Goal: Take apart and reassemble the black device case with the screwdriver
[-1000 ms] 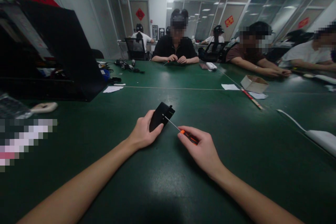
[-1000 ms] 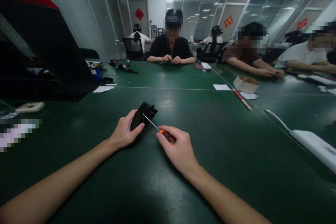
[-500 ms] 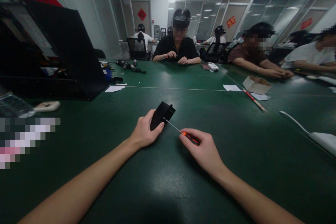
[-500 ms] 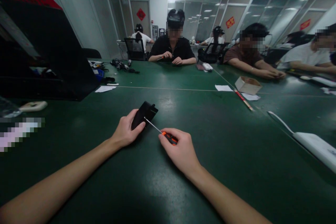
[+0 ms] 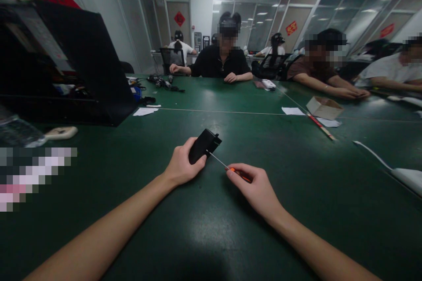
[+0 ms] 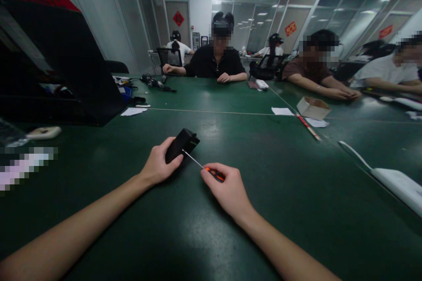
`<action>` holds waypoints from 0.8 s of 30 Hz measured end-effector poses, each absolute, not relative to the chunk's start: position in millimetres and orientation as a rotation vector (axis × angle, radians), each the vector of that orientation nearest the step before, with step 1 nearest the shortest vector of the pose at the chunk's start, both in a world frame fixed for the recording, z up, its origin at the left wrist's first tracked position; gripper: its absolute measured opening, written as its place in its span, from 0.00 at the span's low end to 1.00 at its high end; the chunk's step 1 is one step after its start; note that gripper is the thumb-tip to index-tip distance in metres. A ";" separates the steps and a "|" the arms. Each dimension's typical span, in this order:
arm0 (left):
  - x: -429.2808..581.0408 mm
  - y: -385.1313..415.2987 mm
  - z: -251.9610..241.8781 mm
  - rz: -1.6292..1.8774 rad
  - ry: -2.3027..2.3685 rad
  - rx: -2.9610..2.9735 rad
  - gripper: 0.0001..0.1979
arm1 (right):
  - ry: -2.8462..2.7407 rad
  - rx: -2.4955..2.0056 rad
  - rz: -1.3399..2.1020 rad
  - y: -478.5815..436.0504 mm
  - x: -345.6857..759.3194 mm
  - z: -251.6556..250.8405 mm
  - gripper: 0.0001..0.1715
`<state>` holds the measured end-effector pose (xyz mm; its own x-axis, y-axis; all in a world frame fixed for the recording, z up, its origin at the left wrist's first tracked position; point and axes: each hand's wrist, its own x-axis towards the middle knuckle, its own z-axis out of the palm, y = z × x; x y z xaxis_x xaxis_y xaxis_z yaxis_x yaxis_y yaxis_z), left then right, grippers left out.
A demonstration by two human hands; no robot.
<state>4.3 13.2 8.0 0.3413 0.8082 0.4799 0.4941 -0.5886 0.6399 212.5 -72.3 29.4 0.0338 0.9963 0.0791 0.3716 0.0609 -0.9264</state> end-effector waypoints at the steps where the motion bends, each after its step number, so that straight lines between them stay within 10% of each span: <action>1: 4.3 13.6 7.8 1.135 1.159 2.222 0.18 | -1.479 -1.450 0.914 -72.4 212.4 29.6 0.17; 9: 6.0 14.9 5.8 1.211 1.186 2.182 0.19 | -1.466 -1.452 1.182 -68.8 212.5 22.8 0.29; 24: 6.3 15.8 4.0 1.134 1.193 2.239 0.20 | -1.313 -1.390 1.328 -70.3 210.1 26.5 0.22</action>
